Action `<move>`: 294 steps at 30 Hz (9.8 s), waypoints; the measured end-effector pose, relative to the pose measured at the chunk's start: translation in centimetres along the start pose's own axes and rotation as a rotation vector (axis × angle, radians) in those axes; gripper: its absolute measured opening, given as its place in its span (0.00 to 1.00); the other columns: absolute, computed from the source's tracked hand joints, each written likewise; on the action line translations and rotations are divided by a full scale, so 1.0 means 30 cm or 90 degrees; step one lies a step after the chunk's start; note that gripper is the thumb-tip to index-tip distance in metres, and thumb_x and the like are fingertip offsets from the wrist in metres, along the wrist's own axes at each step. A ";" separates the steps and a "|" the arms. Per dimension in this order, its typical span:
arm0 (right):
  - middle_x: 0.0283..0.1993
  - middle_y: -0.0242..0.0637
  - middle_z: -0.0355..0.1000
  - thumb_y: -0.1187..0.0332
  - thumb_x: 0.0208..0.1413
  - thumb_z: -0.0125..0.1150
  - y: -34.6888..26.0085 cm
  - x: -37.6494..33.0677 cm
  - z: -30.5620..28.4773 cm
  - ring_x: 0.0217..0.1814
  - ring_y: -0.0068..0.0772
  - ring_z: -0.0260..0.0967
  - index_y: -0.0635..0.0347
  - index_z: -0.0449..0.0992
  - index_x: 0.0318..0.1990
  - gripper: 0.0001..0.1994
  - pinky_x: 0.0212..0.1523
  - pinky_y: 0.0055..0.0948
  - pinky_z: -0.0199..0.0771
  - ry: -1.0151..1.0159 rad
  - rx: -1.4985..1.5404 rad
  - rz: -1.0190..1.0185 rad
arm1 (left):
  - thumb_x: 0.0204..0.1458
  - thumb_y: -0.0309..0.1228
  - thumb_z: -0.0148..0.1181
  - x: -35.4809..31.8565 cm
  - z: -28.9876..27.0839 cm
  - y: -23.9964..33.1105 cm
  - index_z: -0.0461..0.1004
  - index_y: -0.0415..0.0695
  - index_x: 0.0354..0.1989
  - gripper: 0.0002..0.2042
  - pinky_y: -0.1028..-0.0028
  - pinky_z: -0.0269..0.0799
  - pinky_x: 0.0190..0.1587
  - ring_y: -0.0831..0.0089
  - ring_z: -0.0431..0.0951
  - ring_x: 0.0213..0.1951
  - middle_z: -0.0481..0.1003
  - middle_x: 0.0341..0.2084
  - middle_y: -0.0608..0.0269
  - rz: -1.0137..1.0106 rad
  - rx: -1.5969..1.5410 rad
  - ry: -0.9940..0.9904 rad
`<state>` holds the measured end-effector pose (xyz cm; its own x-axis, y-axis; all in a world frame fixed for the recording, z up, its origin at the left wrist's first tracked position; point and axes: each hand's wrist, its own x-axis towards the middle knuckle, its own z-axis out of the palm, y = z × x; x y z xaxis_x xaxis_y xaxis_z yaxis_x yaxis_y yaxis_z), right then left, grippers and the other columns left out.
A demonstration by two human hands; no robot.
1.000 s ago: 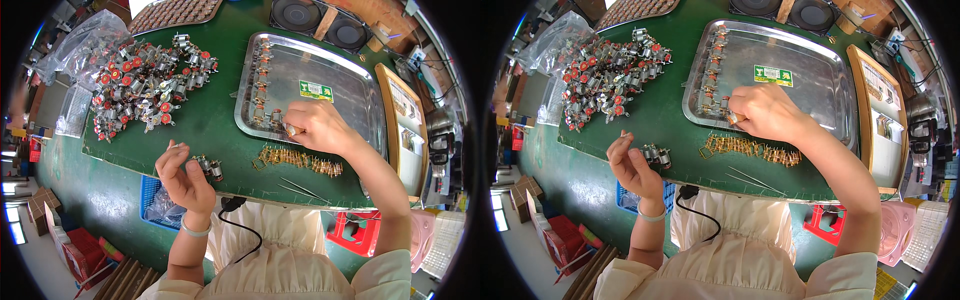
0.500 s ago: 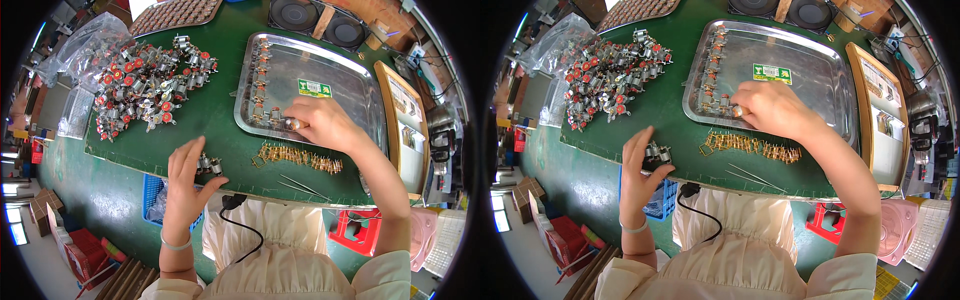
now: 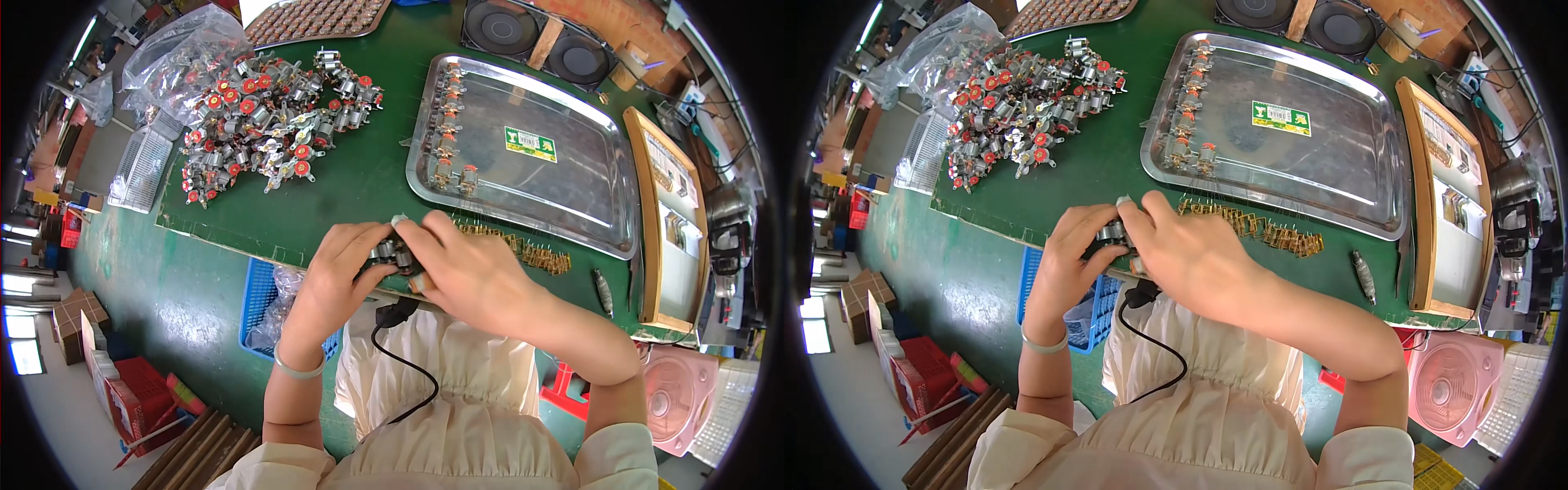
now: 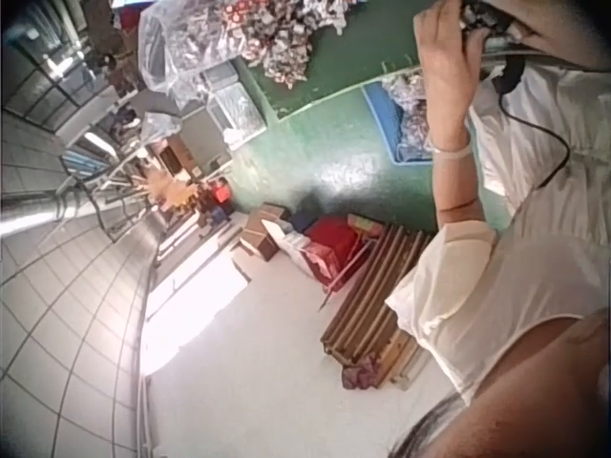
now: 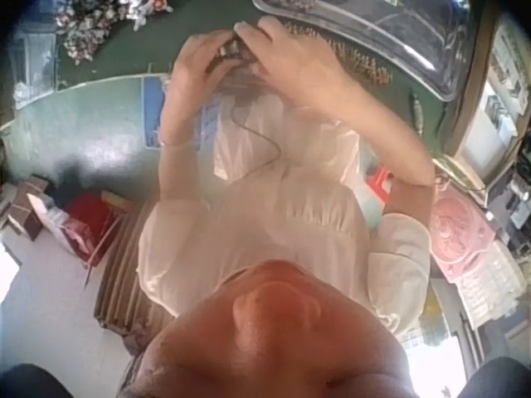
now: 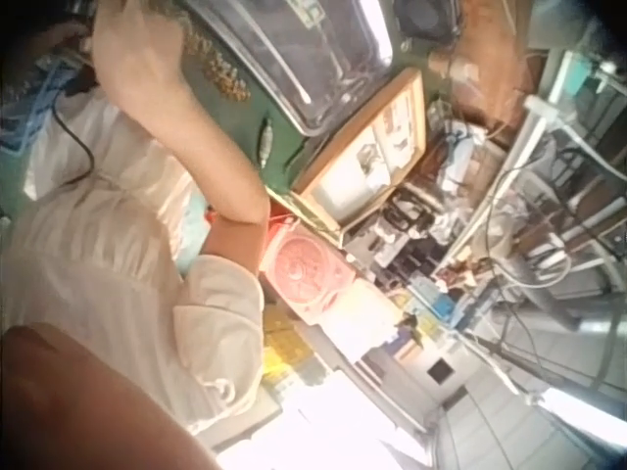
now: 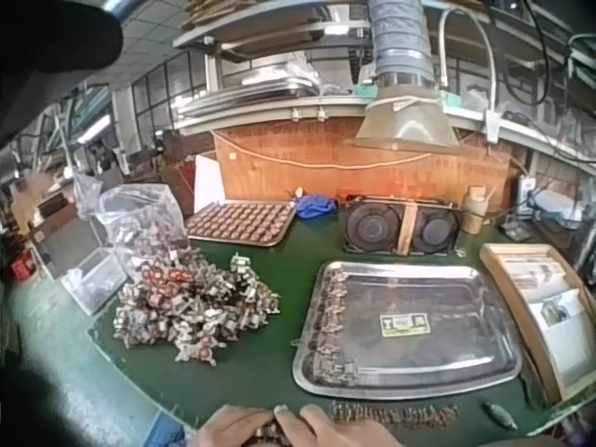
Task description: Assembling small electronic solenoid components at a workbench using a manual tool.
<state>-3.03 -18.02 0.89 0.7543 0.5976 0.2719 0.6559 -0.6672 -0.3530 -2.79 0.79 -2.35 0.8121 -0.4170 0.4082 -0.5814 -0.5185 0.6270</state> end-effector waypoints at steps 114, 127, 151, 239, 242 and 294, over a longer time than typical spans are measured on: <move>0.40 0.40 0.68 0.81 0.43 0.56 0.112 -0.251 -0.128 0.30 0.12 0.62 0.60 0.54 0.54 0.29 0.30 0.13 0.63 0.176 0.855 0.389 | 0.51 0.23 0.53 0.107 0.222 0.249 0.67 0.33 0.36 0.07 0.77 0.77 0.33 0.68 0.77 0.32 0.72 0.31 0.57 -0.346 -0.754 -0.022; 0.40 0.40 0.68 0.82 0.42 0.56 0.114 -0.239 -0.135 0.28 0.11 0.60 0.59 0.54 0.55 0.30 0.28 0.12 0.61 0.153 0.829 0.377 | 0.51 0.24 0.53 0.106 0.220 0.243 0.67 0.33 0.36 0.08 0.76 0.76 0.34 0.68 0.77 0.32 0.72 0.31 0.56 -0.352 -0.776 -0.026; 0.37 0.43 0.70 0.77 0.50 0.50 0.104 -0.302 -0.134 0.32 0.19 0.66 0.65 0.57 0.51 0.20 0.29 0.17 0.65 0.225 0.507 0.282 | 0.47 0.16 0.54 0.092 0.221 0.224 0.64 0.33 0.39 0.11 0.77 0.73 0.40 0.71 0.76 0.37 0.72 0.35 0.55 -0.272 -0.748 0.019; 0.44 0.43 0.66 0.81 0.45 0.57 0.049 -0.172 -0.119 0.38 0.28 0.67 0.67 0.63 0.51 0.23 0.36 0.23 0.68 0.345 0.394 0.089 | 0.41 0.18 0.59 -0.021 0.202 0.128 0.71 0.39 0.42 0.16 0.80 0.74 0.34 0.76 0.77 0.32 0.75 0.34 0.59 -0.139 -0.383 0.029; 0.42 0.46 0.65 0.79 0.51 0.53 0.054 -0.162 -0.121 0.43 0.30 0.65 0.65 0.53 0.57 0.26 0.43 0.26 0.67 0.294 0.457 0.126 | 0.41 0.17 0.59 -0.016 0.200 0.132 0.72 0.40 0.40 0.15 0.79 0.74 0.33 0.75 0.77 0.30 0.75 0.32 0.59 -0.156 -0.401 0.030; 0.48 0.46 0.66 0.80 0.54 0.44 0.164 -0.105 -0.101 0.46 0.33 0.67 0.63 0.58 0.55 0.20 0.47 0.29 0.67 0.154 0.837 0.057 | 0.41 0.19 0.60 0.000 0.195 0.123 0.73 0.41 0.39 0.14 0.81 0.70 0.26 0.77 0.76 0.22 0.73 0.20 0.59 -0.148 -0.330 0.011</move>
<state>-2.11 -24.54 1.01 0.8685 0.3909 0.3047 0.1916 0.3021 -0.9338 -5.23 -5.49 -3.91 0.9191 -0.3208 0.2290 -0.2904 -0.1582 0.9437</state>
